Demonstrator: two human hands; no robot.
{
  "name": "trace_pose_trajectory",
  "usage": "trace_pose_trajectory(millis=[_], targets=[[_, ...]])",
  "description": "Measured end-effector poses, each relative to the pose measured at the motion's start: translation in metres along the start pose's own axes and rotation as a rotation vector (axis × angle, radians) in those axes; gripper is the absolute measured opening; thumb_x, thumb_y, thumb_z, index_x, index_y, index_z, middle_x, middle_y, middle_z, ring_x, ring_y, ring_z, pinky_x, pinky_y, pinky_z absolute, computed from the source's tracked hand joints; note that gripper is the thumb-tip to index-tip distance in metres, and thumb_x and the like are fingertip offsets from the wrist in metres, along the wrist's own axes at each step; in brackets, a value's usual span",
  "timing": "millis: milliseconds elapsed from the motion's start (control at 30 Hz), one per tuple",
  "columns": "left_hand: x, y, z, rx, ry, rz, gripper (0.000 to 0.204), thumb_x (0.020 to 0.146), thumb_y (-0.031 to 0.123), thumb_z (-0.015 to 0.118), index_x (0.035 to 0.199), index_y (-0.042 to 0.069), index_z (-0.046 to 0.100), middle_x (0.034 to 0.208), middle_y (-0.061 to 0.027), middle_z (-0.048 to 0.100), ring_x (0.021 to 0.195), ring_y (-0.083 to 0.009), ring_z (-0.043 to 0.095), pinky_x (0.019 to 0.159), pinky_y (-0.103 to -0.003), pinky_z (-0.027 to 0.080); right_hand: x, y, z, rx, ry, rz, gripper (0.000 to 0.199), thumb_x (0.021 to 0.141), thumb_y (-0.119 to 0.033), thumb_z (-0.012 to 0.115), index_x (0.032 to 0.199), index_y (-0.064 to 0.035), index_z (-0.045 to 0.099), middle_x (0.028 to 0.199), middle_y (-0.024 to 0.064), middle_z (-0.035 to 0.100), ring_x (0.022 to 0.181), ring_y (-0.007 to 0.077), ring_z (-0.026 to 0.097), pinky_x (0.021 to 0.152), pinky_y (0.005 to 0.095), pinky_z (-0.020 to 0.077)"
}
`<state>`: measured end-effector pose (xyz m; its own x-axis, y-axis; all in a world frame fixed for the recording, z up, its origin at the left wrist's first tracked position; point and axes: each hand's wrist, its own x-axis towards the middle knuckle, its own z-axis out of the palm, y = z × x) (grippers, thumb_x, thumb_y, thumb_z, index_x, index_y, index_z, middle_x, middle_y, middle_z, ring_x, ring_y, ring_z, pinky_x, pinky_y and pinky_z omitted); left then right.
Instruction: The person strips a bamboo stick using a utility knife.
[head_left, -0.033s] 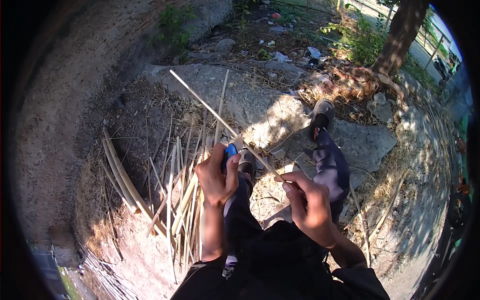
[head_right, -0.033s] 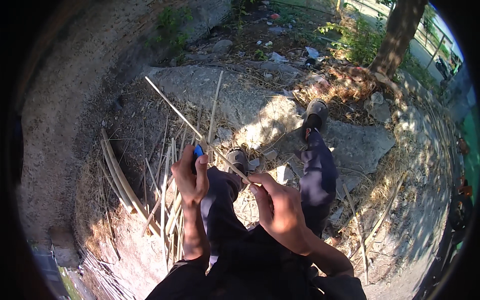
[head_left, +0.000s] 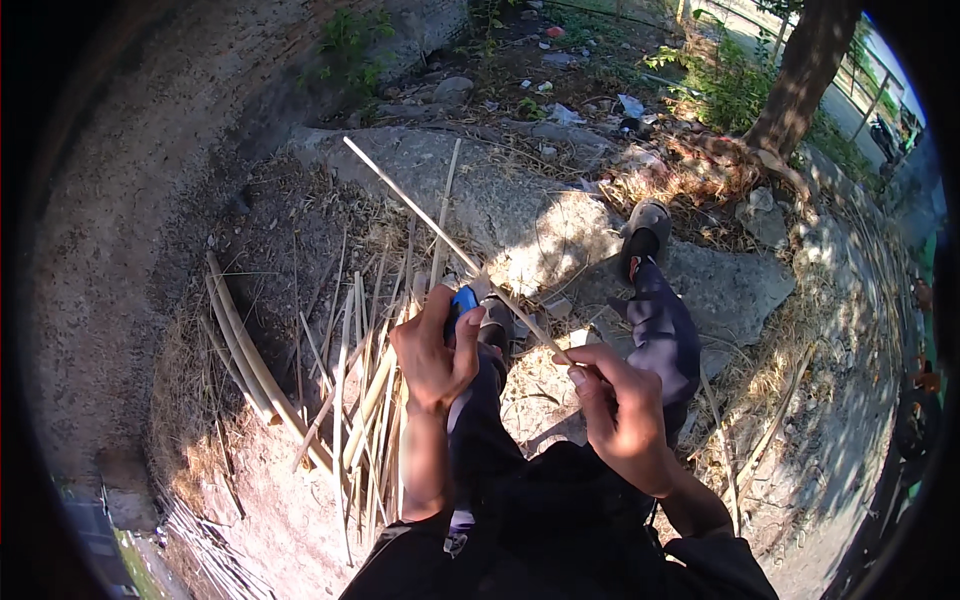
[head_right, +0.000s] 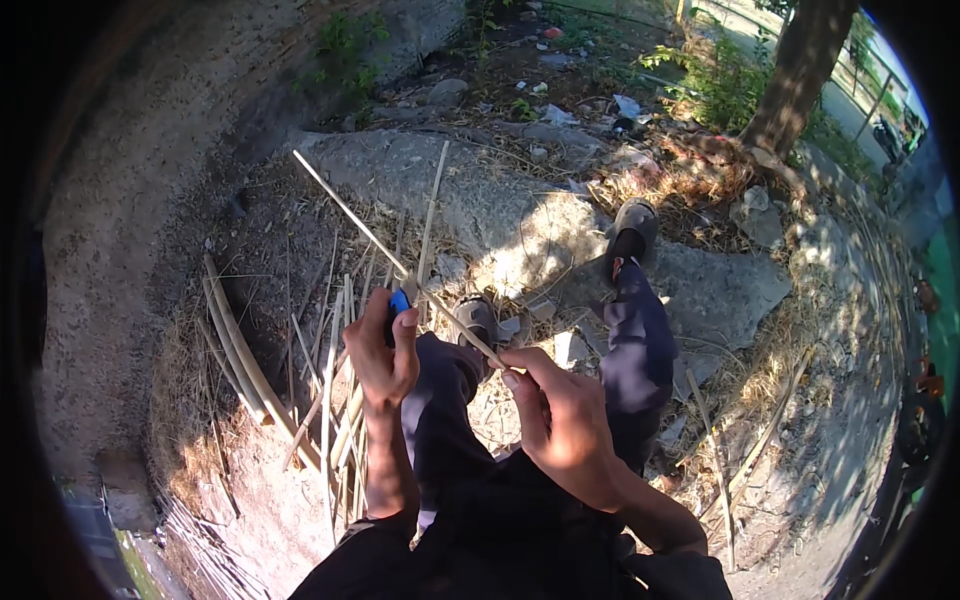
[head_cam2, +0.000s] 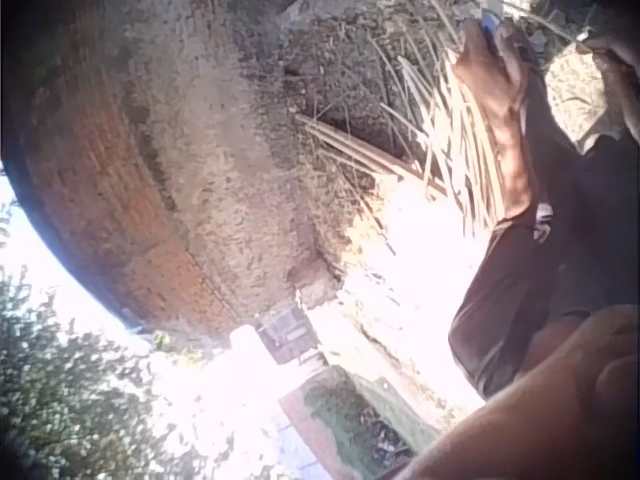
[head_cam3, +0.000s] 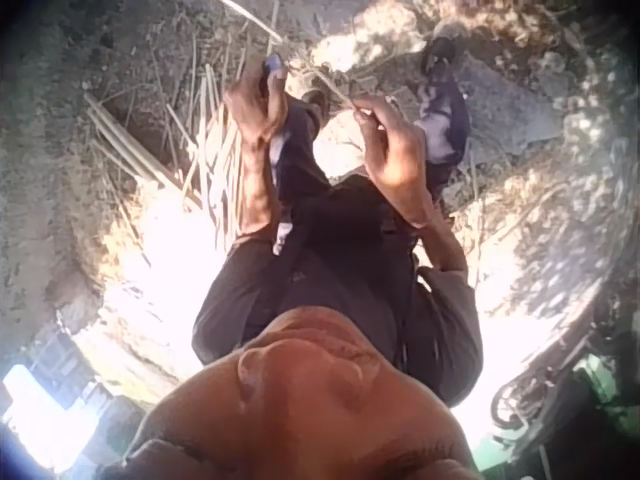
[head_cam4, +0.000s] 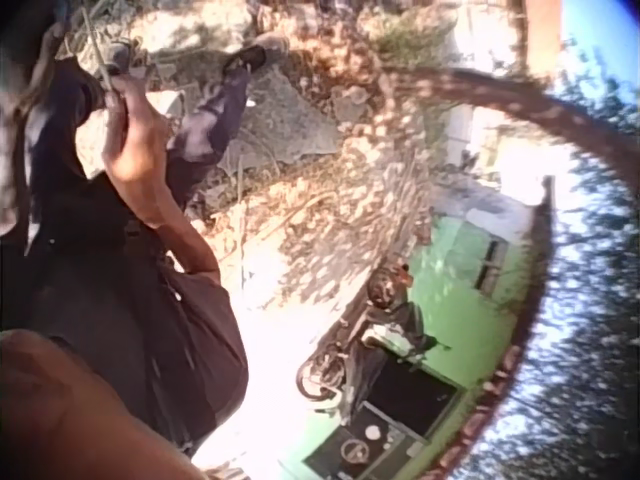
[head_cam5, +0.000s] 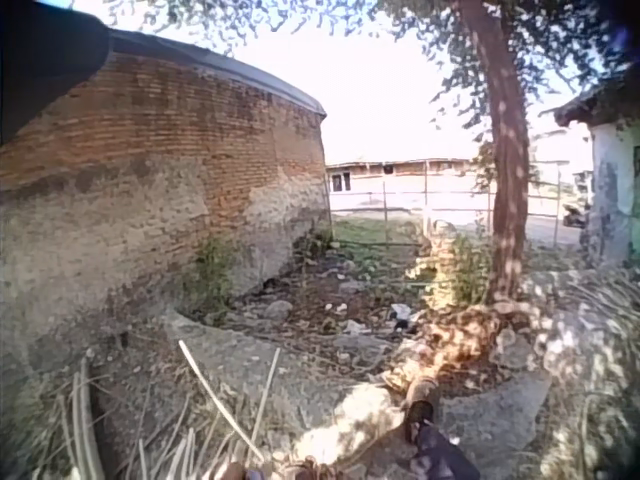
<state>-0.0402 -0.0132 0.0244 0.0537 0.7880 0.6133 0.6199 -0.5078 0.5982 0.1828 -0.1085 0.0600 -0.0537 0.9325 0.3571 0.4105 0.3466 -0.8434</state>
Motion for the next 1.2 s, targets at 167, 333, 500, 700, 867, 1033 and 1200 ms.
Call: trace_pose_trajectory(millis=[167,333,500,700,867,1033,1200], targets=[[0.017,-0.018,-0.014,0.008,0.080,-0.110,0.035,0.111,0.031,0.059,0.091,0.002,0.058,0.056,-0.0117,0.044,0.047,-0.0311,0.047,0.051,-0.044,0.034,-0.012,-0.005,0.003,-0.001,-0.020,0.055,0.013,0.105,0.001,0.064,0.115,0.0051,0.072,0.095,0.0144,0.079,0.058,0.0104,0.057,0.054,0.0279,0.0418],[0.027,-0.040,-0.019,0.056,0.093,-0.110,0.049,0.115,0.043,0.051,0.091,0.000,0.053,0.062,-0.0064,0.037,0.058,-0.0158,0.034,0.055,-0.041,0.027,-0.032,0.000,-0.001,-0.049,-0.012,0.026,0.019,0.104,-0.002,0.065,0.120,0.0057,0.073,0.097,0.0213,0.077,0.074,0.0281,0.077,0.064,0.0345,0.0574],[0.042,-0.071,-0.036,0.038,0.093,-0.296,0.050,0.116,0.046,0.049,0.092,0.002,0.057,0.066,-0.0004,0.040,0.062,-0.0101,0.035,0.055,-0.036,0.027,-0.051,-0.003,-0.009,-0.036,-0.052,0.084,0.022,0.104,-0.001,0.063,0.122,0.0076,0.072,0.106,0.0236,0.079,0.085,0.0336,0.081,0.072,0.0379,0.0625],[0.062,-0.200,-0.066,0.179,0.266,-0.336,0.058,0.116,0.052,0.045,0.084,0.005,0.056,0.061,-0.0018,0.042,0.055,-0.0146,0.033,0.053,-0.039,0.026,-0.072,-0.002,-0.026,-0.082,-0.042,0.177,0.020,0.104,-0.002,0.061,0.118,0.0061,0.074,0.104,0.0218,0.080,0.086,0.0286,0.080,0.075,0.0348,0.0598],[0.012,-0.233,-0.051,-0.353,0.274,-0.750,0.061,0.114,0.063,0.045,0.076,0.016,0.042,0.066,0.0063,0.031,0.054,-0.0057,0.026,0.050,-0.029,0.021,-0.053,0.011,-0.032,-0.120,-0.032,0.187,0.018,0.104,0.001,0.065,0.119,0.0081,0.072,0.105,0.0247,0.079,0.078,0.0285,0.077,0.069,0.0345,0.0564],[-0.007,-0.127,-0.017,-0.612,0.157,-0.768,0.054,0.114,0.059,0.049,0.089,0.011,0.057,0.068,0.0081,0.037,0.057,-0.0031,0.030,0.052,-0.025,0.021,-0.029,0.026,-0.012,-0.002,0.045,0.153,0.018,0.104,0.001,0.066,0.121,0.0052,0.073,0.091,0.0193,0.077,0.059,0.0165,0.061,0.057,0.0320,0.0470],[-0.026,-0.062,-0.007,-0.717,-0.042,-0.521,0.070,0.103,0.068,0.064,0.117,0.000,0.073,0.067,0.0119,0.039,0.057,-0.0005,0.032,0.053,-0.024,0.020,-0.005,0.009,-0.007,-0.151,-0.072,0.162,0.019,0.105,-0.001,0.067,0.123,0.0018,0.073,0.088,0.0183,0.075,0.060,0.0191,0.064,0.058,0.0342,0.0478]])
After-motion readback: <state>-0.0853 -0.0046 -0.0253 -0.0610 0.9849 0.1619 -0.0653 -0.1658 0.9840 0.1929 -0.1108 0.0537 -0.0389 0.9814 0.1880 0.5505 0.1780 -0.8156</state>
